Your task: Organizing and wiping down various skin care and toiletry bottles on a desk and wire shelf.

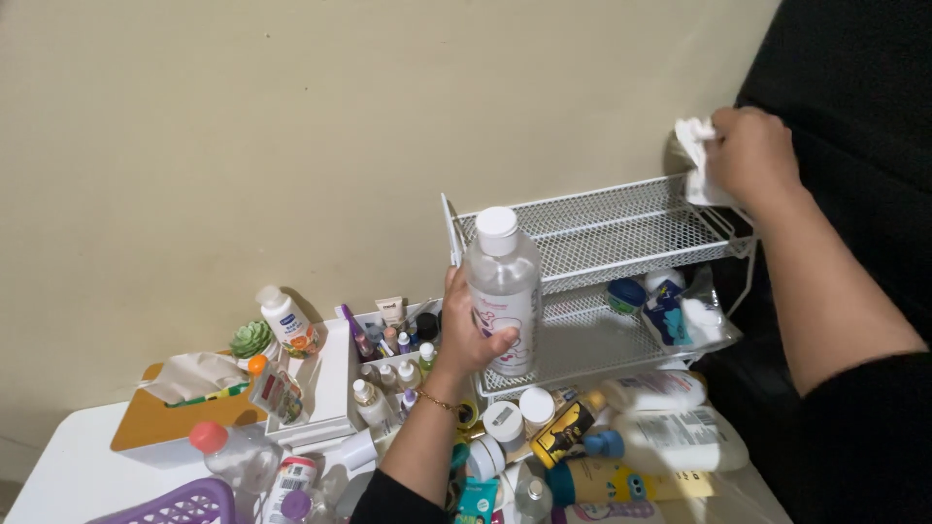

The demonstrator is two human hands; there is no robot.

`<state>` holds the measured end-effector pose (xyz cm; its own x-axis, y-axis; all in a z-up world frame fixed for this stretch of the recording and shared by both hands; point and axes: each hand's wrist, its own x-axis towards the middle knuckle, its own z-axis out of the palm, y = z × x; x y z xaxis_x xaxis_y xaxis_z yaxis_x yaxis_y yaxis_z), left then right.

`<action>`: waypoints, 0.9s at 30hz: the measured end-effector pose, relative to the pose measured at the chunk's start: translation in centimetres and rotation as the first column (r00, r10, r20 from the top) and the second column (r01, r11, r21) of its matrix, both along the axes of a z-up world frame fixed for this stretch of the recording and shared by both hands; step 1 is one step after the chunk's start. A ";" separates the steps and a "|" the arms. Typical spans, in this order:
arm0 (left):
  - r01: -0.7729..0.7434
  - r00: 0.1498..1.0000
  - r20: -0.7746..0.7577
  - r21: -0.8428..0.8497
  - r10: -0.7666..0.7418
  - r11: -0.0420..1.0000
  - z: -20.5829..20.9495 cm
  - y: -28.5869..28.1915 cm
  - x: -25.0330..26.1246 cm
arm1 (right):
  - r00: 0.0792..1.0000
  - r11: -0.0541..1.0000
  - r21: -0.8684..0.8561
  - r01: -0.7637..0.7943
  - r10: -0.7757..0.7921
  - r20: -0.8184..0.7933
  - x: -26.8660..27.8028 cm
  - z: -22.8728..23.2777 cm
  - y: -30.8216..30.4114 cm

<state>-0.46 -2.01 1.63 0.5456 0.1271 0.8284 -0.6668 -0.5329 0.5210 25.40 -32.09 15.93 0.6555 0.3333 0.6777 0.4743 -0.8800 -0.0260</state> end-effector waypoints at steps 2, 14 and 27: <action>-0.006 1.000 0.006 -0.010 0.006 1.000 -0.7 0.1 0.3 | 0.939 0.930 0.307 -0.202 0.273 -0.209 -1.5 0.1 0.6; 0.015 1.000 0.002 -0.036 -0.015 0.999 -0.8 0.2 0.0 | -0.364 -0.107 0.994 0.015 0.925 0.105 -6.4 -2.2 0.4; 0.014 1.000 0.008 -0.024 -0.014 1.000 -1.5 0.4 0.4 | 0.273 0.274 0.959 -0.073 0.930 -0.245 -8.0 -1.0 6.4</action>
